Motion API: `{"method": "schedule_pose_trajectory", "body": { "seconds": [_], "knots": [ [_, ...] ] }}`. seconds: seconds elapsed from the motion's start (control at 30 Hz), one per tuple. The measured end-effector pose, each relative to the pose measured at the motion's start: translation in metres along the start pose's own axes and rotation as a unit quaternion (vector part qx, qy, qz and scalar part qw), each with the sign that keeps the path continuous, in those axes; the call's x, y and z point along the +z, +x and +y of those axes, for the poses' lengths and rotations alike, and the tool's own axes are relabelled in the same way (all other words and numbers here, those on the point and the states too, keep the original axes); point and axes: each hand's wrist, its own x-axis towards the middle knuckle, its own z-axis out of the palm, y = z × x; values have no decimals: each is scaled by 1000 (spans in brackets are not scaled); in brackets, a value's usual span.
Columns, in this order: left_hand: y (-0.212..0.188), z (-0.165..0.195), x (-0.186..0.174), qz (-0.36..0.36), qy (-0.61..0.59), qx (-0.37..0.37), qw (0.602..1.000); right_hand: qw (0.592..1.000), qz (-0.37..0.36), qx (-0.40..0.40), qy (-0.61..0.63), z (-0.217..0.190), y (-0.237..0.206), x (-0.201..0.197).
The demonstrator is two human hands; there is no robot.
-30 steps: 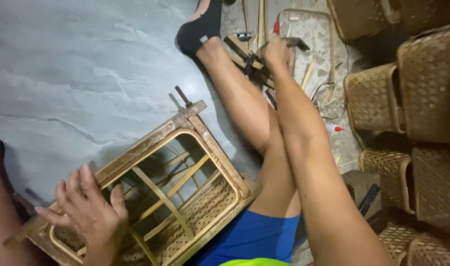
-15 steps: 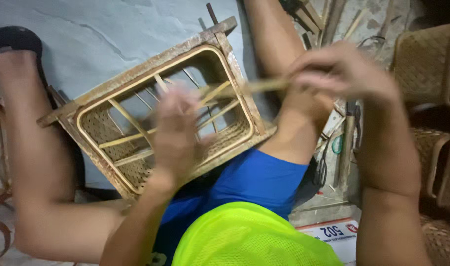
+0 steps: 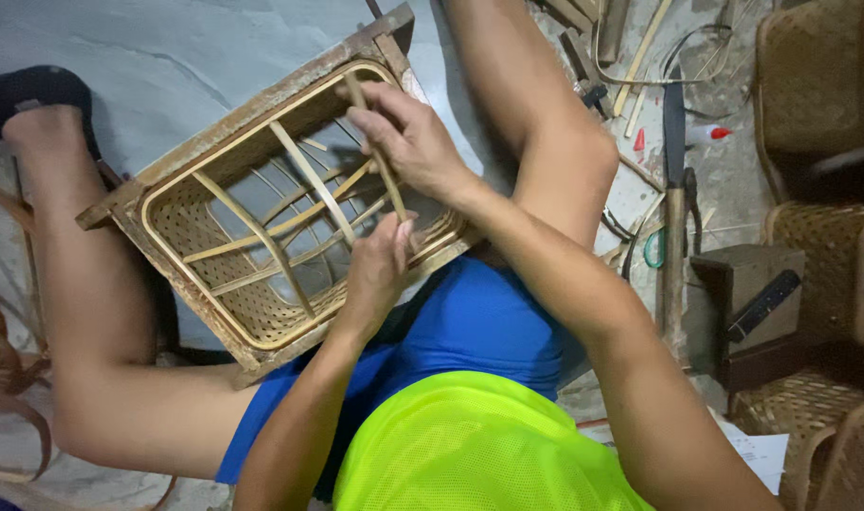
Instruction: The person sits on the floor with a rectangular bamboo basket frame on their lap and weaves thin bamboo strips across it, pressing and threading the strips into the frame. They use a hammer to tap strips into place, apply glue from a squeeze bottle to the joints, and reposition the basket to weave additional strips.
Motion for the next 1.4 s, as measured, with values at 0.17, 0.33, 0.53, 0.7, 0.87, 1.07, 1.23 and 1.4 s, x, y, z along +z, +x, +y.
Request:
{"method": "schedule_pose_trajectory", "body": {
  "seconds": [0.17,0.33,0.53,0.7,0.87,1.07,1.23,1.4],
  "knots": [
    [-1,-5,9,25,-20,34,999,995,53,-65,-60,10,-4,13],
    [-7,-14,17,32,-1,32,999,976,82,-139,-149,17,-6,17],
    [-10,-28,31,39,52,53,996,920,112,-228,-298,32,-4,21],
    [0,-36,35,60,73,69,993,906,42,-105,-408,37,18,20],
    [2,-34,30,68,44,88,993,916,12,-90,-390,39,29,15],
    [4,-42,35,75,68,66,993,919,8,-67,-389,33,31,22],
    [-4,-41,35,70,53,73,993,908,5,34,-418,10,25,22],
    [-16,-12,20,11,39,26,999,910,130,-65,-388,-22,-21,-40]
  ]
}}
